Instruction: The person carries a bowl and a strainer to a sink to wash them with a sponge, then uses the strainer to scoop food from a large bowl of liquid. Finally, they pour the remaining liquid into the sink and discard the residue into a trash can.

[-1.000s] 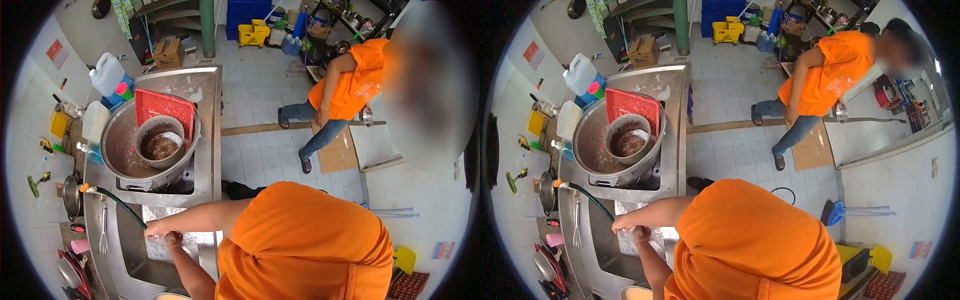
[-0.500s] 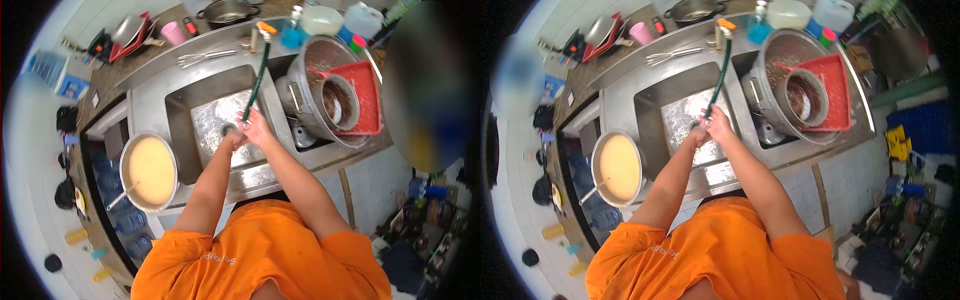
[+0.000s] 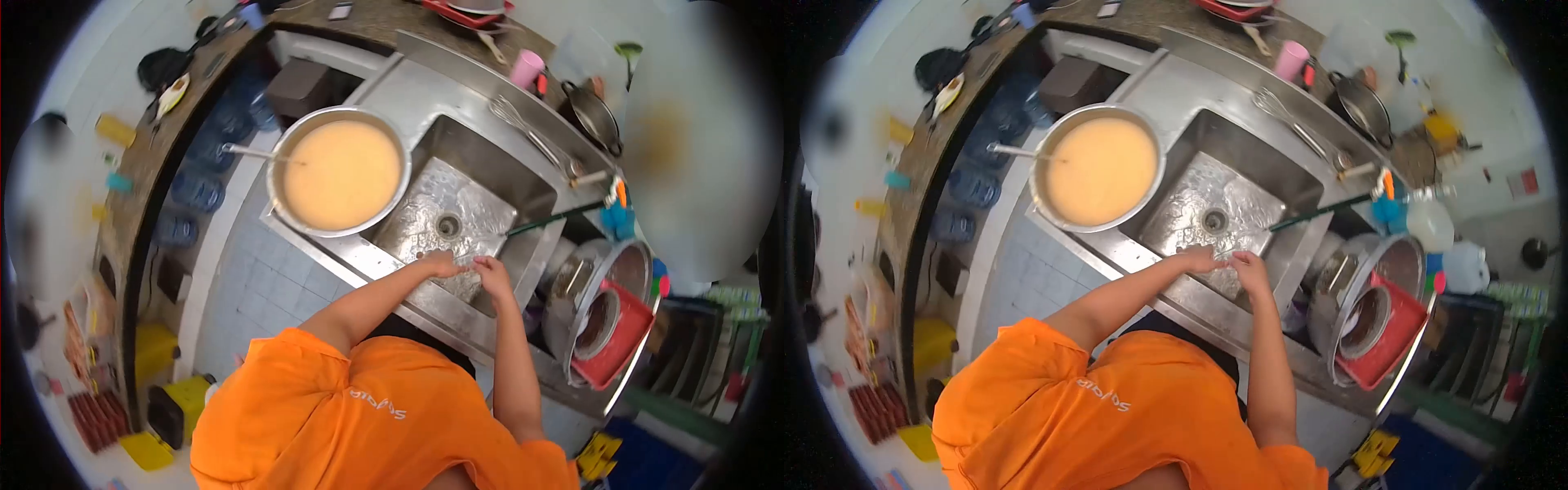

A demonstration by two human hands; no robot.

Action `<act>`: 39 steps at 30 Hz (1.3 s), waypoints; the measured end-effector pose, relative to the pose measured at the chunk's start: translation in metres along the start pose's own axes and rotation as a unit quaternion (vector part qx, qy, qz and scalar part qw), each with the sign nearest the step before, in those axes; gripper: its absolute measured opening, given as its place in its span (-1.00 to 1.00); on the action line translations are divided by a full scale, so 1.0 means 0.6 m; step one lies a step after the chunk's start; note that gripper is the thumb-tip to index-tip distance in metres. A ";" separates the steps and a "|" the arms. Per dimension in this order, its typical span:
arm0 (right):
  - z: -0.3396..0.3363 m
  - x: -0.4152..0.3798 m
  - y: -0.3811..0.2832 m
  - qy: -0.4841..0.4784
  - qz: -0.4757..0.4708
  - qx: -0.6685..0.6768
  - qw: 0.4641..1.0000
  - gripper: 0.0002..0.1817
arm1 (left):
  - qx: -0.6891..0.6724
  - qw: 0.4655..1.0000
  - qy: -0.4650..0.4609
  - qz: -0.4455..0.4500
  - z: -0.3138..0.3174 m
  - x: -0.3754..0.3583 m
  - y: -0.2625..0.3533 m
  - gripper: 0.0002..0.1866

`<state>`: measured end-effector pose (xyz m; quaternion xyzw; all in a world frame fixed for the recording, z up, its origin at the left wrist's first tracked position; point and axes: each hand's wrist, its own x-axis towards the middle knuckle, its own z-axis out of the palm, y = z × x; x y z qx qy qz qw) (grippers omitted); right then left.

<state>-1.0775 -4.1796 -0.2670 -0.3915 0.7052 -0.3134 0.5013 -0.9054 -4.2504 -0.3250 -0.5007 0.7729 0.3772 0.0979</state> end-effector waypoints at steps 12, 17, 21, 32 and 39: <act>-0.064 -0.234 0.067 0.165 -0.335 -0.387 0.843 -0.53 | 0.009 0.940 0.331 0.081 -0.040 -0.203 -0.014 -0.52; -0.132 -0.304 0.167 0.188 -0.308 -0.379 0.852 -0.50 | 0.053 0.911 0.407 0.039 -0.024 -0.264 -0.013 -0.46; -0.167 -0.331 0.219 0.191 -0.291 -0.386 0.854 -0.46 | 0.073 0.897 0.434 0.046 0.014 -0.285 -0.027 -0.40; -0.167 -0.365 0.209 0.206 -0.253 -0.450 0.831 -0.51 | 0.079 0.882 0.463 0.028 0.020 -0.293 -0.014 -0.34; -0.165 -0.373 0.230 0.249 -0.270 -0.433 0.823 -0.56 | 0.091 0.894 0.439 0.019 0.020 -0.288 -0.008 -0.39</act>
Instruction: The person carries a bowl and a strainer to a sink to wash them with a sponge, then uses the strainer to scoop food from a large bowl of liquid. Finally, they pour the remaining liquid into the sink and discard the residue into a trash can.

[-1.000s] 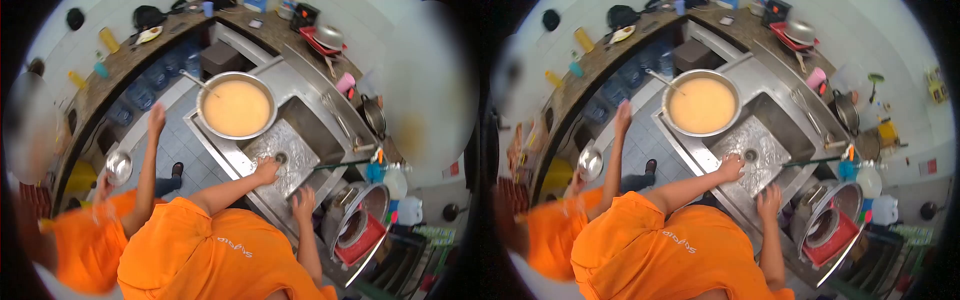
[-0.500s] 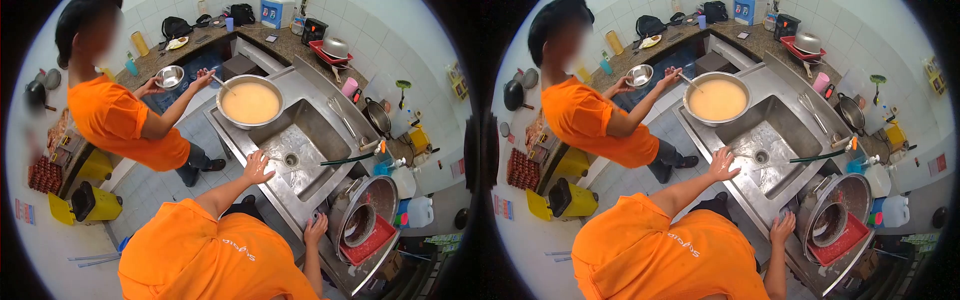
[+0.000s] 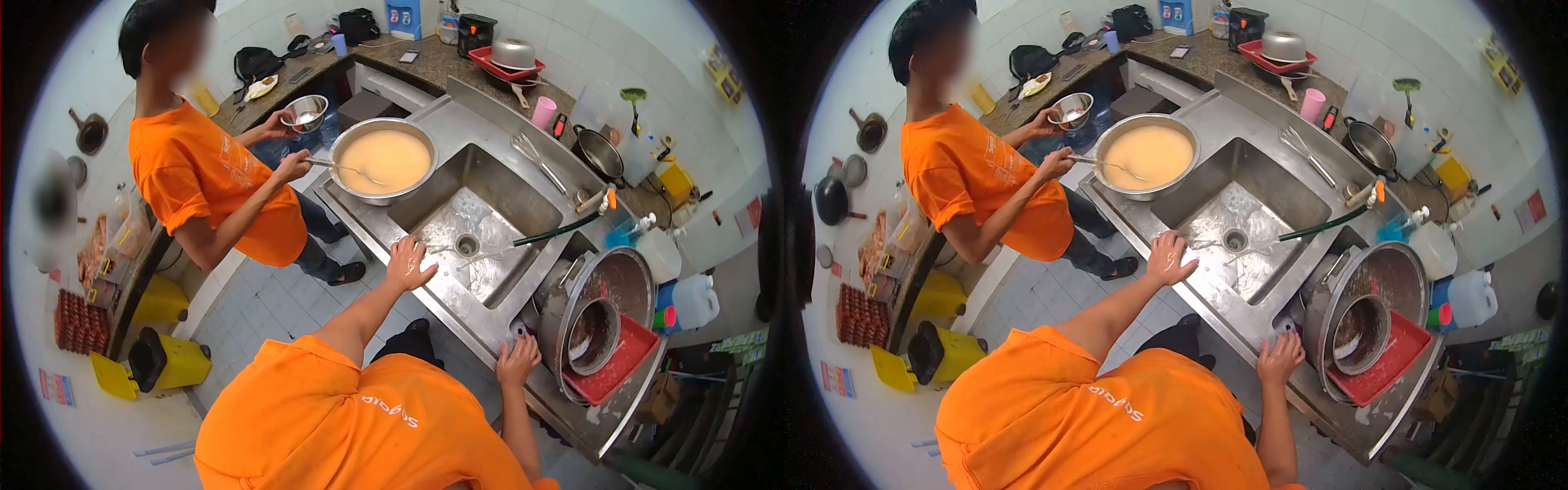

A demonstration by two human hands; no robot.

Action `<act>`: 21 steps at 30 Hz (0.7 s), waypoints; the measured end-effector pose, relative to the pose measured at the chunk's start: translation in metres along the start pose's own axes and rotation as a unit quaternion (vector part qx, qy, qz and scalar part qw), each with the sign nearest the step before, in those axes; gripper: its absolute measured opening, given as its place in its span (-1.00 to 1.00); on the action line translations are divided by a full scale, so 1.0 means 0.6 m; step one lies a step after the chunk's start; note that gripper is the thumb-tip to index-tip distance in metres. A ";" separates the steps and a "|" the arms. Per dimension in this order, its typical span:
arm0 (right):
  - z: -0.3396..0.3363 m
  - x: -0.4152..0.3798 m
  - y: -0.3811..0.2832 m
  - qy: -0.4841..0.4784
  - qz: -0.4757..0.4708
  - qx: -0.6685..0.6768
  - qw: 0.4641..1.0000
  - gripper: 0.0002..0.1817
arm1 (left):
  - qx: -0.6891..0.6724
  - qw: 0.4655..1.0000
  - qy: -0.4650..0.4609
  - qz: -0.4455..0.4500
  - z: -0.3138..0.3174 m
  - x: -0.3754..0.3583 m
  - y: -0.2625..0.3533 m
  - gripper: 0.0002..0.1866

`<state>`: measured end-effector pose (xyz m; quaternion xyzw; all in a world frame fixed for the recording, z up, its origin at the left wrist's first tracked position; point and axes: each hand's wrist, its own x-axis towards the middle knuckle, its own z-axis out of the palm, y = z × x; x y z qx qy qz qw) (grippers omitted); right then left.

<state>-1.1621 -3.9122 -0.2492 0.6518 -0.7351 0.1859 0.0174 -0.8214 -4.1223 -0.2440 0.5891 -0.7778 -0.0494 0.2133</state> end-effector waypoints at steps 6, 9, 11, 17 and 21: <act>0.002 0.003 0.006 -0.001 0.007 0.011 1.000 -0.59 | 0.008 1.000 -0.001 -0.007 -0.001 0.000 0.005 -0.40; -0.003 0.005 0.001 -0.013 0.015 0.022 1.000 -0.60 | -0.004 1.000 -0.021 -0.021 0.004 -0.002 -0.001 -0.38; -0.001 0.005 0.002 -0.013 0.014 0.021 1.000 -0.61 | -0.003 1.000 -0.016 -0.024 0.003 -0.003 -0.001 -0.38; 0.005 0.006 0.004 -0.004 0.018 0.025 1.000 -0.64 | -0.006 1.000 -0.015 -0.026 0.004 0.000 -0.004 -0.38; 0.003 0.007 0.004 -0.015 0.024 0.036 0.999 -0.64 | -0.003 0.999 -0.014 -0.031 0.003 -0.001 -0.002 -0.41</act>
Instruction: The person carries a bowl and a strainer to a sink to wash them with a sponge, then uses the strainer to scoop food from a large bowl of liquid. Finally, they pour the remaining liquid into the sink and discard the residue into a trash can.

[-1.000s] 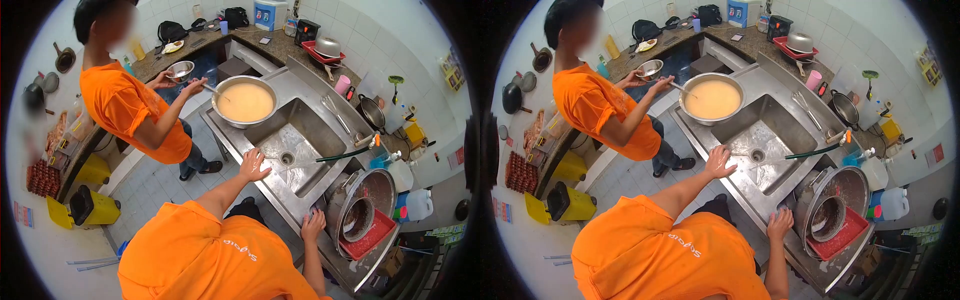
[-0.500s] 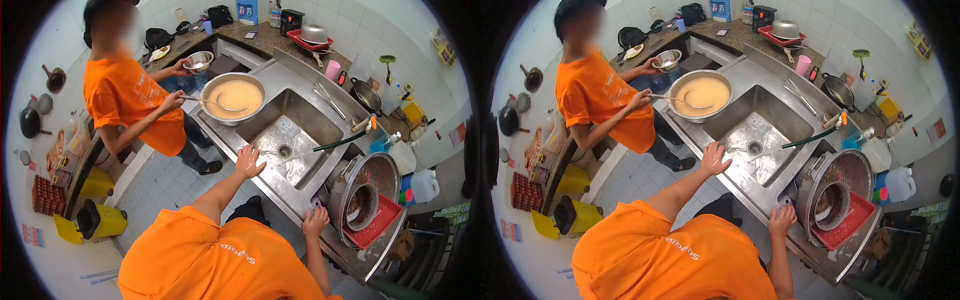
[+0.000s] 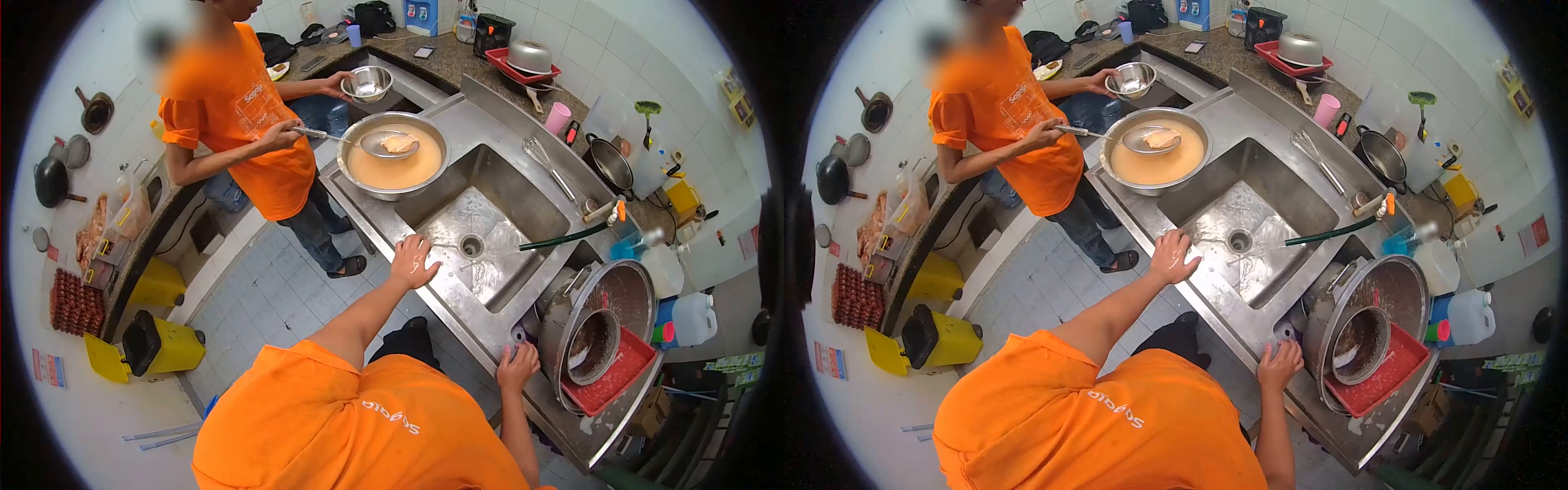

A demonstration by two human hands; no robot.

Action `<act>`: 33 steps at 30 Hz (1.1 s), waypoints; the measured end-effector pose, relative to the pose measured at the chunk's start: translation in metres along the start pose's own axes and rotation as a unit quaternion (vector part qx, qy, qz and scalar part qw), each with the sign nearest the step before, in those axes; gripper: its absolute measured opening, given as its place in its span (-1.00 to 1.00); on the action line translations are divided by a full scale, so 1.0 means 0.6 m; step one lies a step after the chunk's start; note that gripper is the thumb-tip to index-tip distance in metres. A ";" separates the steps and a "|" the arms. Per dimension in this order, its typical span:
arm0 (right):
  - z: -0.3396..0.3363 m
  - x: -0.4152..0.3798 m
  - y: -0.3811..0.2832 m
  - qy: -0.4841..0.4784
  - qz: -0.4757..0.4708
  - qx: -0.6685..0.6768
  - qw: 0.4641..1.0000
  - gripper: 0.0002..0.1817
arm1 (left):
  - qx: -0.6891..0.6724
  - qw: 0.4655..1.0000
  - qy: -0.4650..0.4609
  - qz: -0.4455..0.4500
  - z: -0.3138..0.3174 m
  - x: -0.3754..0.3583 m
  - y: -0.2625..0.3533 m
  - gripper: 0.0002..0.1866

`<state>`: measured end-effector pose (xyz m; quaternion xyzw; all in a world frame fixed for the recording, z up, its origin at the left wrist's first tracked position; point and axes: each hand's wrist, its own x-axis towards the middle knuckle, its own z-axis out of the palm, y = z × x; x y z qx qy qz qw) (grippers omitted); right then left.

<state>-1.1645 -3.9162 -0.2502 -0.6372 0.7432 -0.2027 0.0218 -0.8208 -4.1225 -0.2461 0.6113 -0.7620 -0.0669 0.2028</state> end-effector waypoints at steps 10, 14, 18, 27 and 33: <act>0.000 0.002 -0.001 0.009 0.004 -0.014 1.000 -0.65 | -0.004 1.000 0.002 -0.004 -0.002 0.003 0.000 -0.47; 0.002 0.003 0.001 0.012 0.002 -0.014 1.000 -0.65 | -0.002 0.999 -0.031 -0.016 -0.004 0.005 0.001 -0.45; -0.002 0.004 -0.002 -0.018 0.025 -0.002 1.000 -0.65 | 0.000 1.000 -0.011 -0.011 0.004 0.002 -0.003 -0.45; -0.005 0.004 -0.005 -0.010 0.024 -0.013 1.000 -0.65 | 0.002 1.000 0.005 -0.011 0.008 0.002 -0.005 -0.45; -0.003 0.004 -0.006 0.000 0.019 -0.031 0.999 -0.66 | 0.002 1.000 0.002 -0.010 0.002 0.003 -0.004 -0.46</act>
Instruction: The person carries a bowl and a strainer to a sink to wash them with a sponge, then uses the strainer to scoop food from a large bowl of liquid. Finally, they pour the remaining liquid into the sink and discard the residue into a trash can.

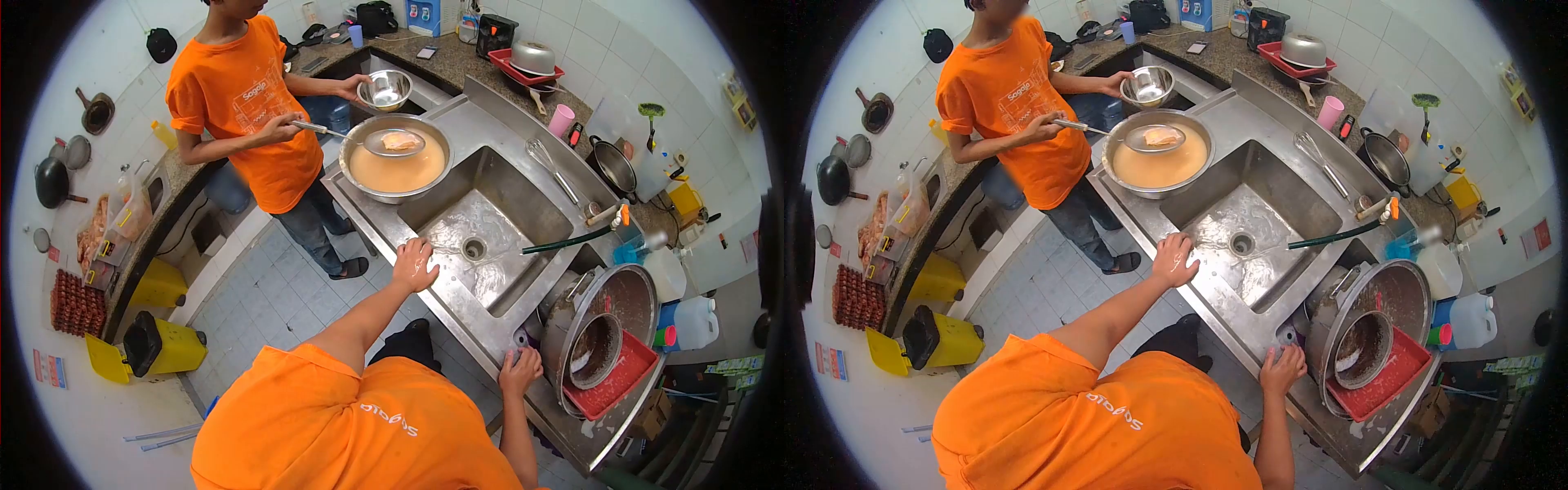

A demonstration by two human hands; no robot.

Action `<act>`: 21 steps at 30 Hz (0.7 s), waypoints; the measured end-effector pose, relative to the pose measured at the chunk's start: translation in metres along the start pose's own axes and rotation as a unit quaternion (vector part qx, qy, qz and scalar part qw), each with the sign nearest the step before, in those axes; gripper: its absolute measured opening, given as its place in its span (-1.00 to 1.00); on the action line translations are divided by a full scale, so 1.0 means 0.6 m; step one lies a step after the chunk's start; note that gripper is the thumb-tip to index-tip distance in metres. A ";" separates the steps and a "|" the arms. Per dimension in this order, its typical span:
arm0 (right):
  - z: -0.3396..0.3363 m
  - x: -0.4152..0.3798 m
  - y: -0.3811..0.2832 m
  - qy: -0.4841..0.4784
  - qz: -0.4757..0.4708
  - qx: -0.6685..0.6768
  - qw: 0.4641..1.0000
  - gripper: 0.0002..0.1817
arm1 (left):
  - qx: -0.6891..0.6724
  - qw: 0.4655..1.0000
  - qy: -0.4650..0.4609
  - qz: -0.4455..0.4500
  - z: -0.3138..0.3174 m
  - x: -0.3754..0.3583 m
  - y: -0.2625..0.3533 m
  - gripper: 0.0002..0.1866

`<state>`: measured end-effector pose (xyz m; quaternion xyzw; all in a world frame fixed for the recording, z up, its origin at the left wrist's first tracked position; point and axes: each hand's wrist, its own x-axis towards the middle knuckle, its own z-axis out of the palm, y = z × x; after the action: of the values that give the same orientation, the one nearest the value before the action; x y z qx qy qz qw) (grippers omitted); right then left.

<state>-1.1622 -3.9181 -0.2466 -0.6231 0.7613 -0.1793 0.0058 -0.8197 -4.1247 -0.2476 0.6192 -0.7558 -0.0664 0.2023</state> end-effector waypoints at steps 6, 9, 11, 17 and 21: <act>-0.002 0.000 -0.002 0.001 0.001 -0.001 1.000 -0.66 | -0.003 1.000 0.008 0.000 0.001 -0.001 0.001 -0.48; -0.005 0.001 -0.004 -0.021 0.014 0.013 1.000 -0.66 | -0.010 1.000 0.012 0.002 0.003 -0.002 -0.003 -0.48; -0.006 0.001 -0.004 -0.023 0.015 0.011 1.000 -0.65 | -0.019 1.000 0.020 0.007 0.005 -0.002 -0.003 -0.47; -0.002 -0.001 0.000 -0.027 0.018 0.011 0.999 -0.64 | -0.014 1.000 0.007 -0.001 -0.002 0.000 0.000 -0.47; 0.005 0.000 0.001 0.004 0.002 -0.005 1.000 -0.66 | -0.018 1.000 -0.006 -0.003 -0.006 0.001 0.002 -0.47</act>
<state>-1.1619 -3.9188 -0.2498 -0.6209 0.7634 -0.1780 0.0000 -0.8193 -4.1248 -0.2440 0.6174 -0.7538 -0.0845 0.2086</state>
